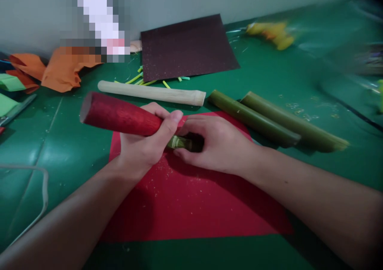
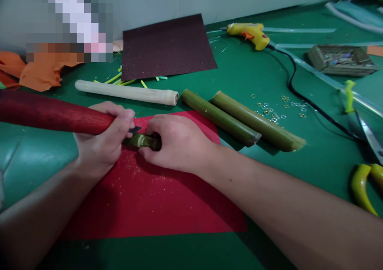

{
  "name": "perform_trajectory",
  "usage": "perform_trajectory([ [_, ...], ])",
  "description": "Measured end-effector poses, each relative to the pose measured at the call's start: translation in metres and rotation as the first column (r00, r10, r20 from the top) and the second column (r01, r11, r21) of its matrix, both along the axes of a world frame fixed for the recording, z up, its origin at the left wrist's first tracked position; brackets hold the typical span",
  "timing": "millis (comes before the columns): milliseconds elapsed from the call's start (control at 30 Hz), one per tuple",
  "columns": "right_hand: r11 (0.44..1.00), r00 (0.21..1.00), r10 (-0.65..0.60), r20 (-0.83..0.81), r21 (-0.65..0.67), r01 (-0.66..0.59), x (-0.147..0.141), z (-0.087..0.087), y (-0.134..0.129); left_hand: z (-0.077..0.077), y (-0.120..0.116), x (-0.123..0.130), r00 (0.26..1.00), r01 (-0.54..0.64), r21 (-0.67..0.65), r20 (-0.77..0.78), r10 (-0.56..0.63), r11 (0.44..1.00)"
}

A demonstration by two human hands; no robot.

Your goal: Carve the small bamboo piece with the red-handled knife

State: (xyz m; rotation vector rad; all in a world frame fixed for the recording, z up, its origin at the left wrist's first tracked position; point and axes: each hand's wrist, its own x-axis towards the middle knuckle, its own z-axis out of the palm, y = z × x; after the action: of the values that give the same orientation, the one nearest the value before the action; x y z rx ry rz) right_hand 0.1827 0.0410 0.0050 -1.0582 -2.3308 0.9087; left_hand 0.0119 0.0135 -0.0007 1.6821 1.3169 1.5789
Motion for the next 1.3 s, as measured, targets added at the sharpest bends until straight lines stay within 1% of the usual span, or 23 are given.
perform_trajectory([
  [67, 1.0, 1.0, -0.014, 0.003, -0.018, 0.014, -0.001, 0.001, -0.001, 0.002, 0.0, 0.001, 0.998, 0.001, -0.039, 0.064, 0.001, 0.999],
  [133, 0.999, 1.0, -0.009, 0.007, -0.033, 0.009, -0.001, 0.002, -0.001, 0.002, 0.0, 0.002, 0.996, 0.034, -0.07, 0.082, -0.028, 0.997],
  [267, 0.999, 1.0, -0.002, -0.006, -0.044, 0.002, 0.0, 0.001, -0.001, 0.002, -0.002, -0.002, 0.994, 0.11, -0.086, 0.032, -0.107, 0.99],
  [467, 0.998, 1.0, 0.007, -0.025, -0.054, -0.008, 0.001, 0.0, 0.0, 0.003, -0.003, -0.004, 0.983, 0.171, -0.105, -0.057, -0.177, 0.98],
  [533, 0.999, 0.999, 0.008, -0.032, -0.053, -0.01, 0.001, 0.0, 0.0, 0.003, -0.003, -0.002, 0.986, 0.152, -0.093, -0.059, -0.157, 0.984],
  [667, 1.0, 1.0, 0.015, -0.006, -0.027, -0.015, 0.0, 0.0, 0.0, 0.0, -0.002, 0.004, 1.0, -0.018, -0.036, 0.008, 0.018, 0.999],
  [700, 1.0, 1.0, 0.017, 0.0, -0.019, -0.017, 0.0, 0.0, -0.001, 0.0, -0.002, 0.005, 0.998, -0.051, -0.027, 0.023, 0.052, 0.998],
  [733, 1.0, 1.0, 0.018, 0.003, -0.016, -0.018, 0.0, 0.0, -0.001, 0.0, -0.001, 0.005, 0.998, -0.061, -0.029, 0.033, 0.062, 0.998],
  [900, 0.999, 1.0, 0.009, -0.005, -0.032, -0.009, -0.001, 0.002, -0.002, 0.002, 0.0, 0.004, 0.996, 0.03, -0.073, 0.084, -0.024, 0.997],
  [1033, 0.999, 1.0, 0.014, -0.001, -0.046, -0.014, -0.001, 0.002, -0.001, 0.002, -0.001, 0.002, 0.993, 0.066, -0.101, 0.105, -0.055, 0.993],
  [1200, 0.998, 1.0, 0.012, -0.01, -0.06, -0.013, 0.0, 0.001, -0.002, 0.002, -0.002, -0.002, 0.991, 0.133, -0.118, 0.046, -0.128, 0.984],
  [1300, 0.998, 1.0, 0.01, -0.016, -0.06, -0.011, 0.0, 0.001, -0.002, 0.004, -0.002, -0.004, 0.989, 0.145, -0.125, -0.003, -0.146, 0.982],
])
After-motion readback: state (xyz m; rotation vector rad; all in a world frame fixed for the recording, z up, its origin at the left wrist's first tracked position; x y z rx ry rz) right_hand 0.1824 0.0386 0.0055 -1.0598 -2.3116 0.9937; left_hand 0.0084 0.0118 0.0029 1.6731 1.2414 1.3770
